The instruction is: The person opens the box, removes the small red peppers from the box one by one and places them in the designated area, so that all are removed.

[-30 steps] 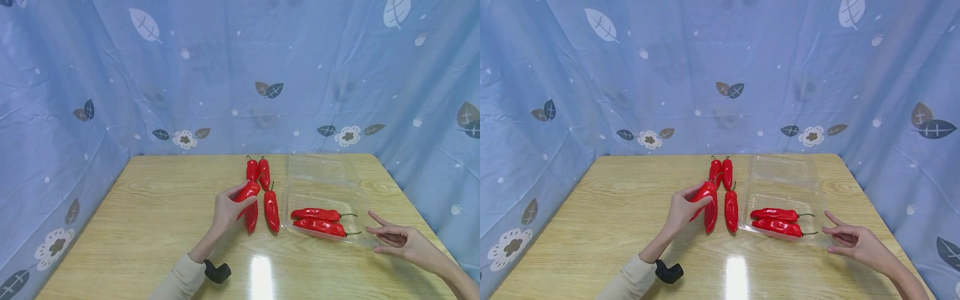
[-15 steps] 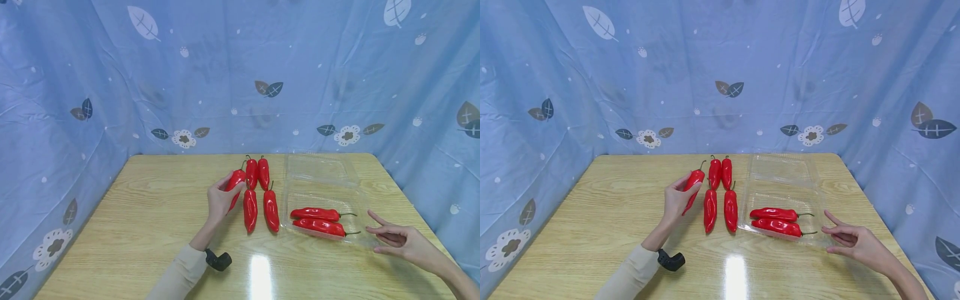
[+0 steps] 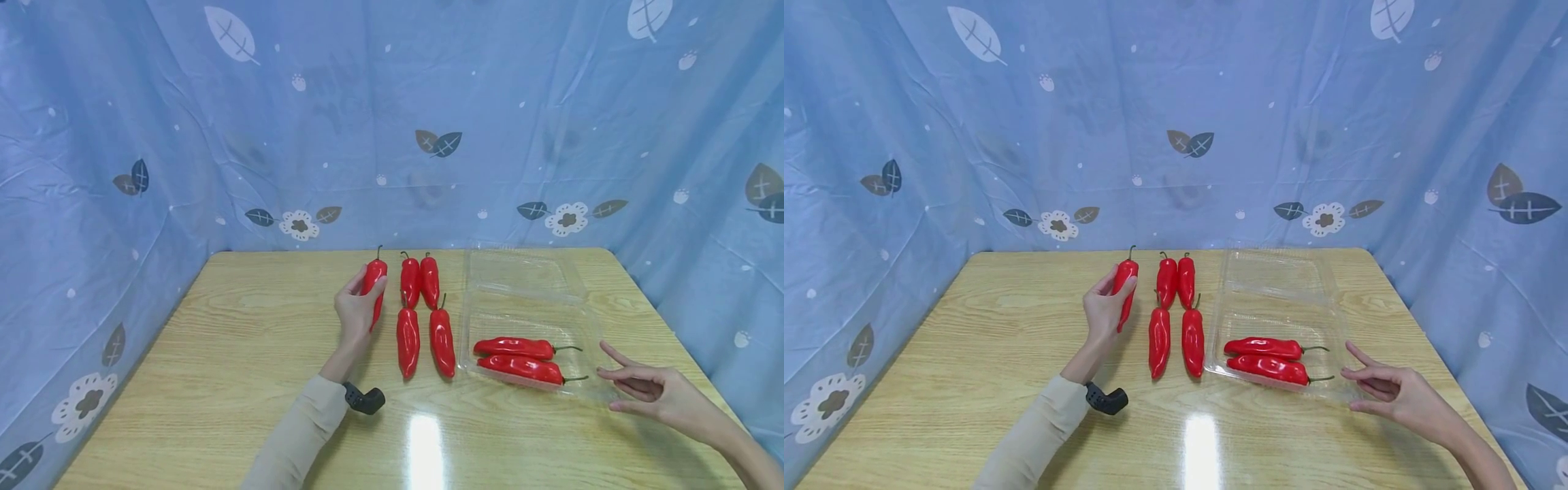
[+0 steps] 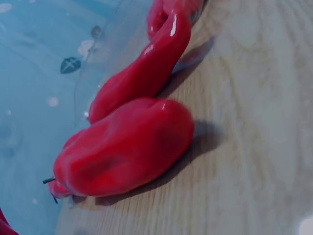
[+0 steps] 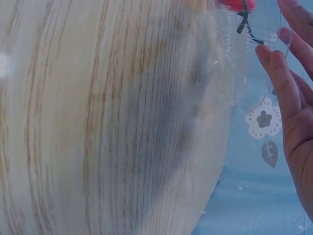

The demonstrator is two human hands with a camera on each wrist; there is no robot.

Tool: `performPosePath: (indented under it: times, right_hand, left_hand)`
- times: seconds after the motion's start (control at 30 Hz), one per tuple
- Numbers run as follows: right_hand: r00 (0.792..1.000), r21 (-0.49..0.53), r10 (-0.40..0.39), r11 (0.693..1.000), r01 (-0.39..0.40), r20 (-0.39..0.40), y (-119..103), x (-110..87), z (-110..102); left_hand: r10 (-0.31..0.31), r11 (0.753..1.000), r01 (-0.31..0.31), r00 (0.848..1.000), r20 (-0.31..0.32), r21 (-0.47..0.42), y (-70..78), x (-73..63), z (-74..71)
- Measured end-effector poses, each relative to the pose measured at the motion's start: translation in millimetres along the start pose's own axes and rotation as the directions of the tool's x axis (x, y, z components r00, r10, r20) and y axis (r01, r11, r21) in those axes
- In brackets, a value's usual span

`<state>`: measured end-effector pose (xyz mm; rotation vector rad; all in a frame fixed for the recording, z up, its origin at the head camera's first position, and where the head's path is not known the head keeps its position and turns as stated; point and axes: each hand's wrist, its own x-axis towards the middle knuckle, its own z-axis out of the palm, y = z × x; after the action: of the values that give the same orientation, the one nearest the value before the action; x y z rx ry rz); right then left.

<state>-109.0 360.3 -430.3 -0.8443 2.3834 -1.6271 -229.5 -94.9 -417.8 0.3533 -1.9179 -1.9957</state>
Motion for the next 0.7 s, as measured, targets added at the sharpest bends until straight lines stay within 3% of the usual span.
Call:
performPosePath:
  times: [0.4, 0.5, 0.7]
  right_hand:
    - [1.0, -0.002, -0.004, 1.0, 0.004, 0.004, -2, 0.5, 0]
    - [1.0, 0.005, -0.004, 1.0, 0.004, 0.007, -2, 0.2, 0]
    - [1.0, 0.0, 0.007, 1.0, -0.007, 0.008, -2, 0.1, 0]
  left_hand:
    - [0.077, 0.997, -0.077, 0.996, -0.055, 0.004, 11.8, 29.0, 8.5]
    - [0.066, 0.998, -0.065, 0.997, -0.051, 0.005, 9.2, 35.3, 9.7]
    - [-0.023, 0.999, 0.021, 0.999, -0.041, -0.043, -2.6, 46.7, 17.5]
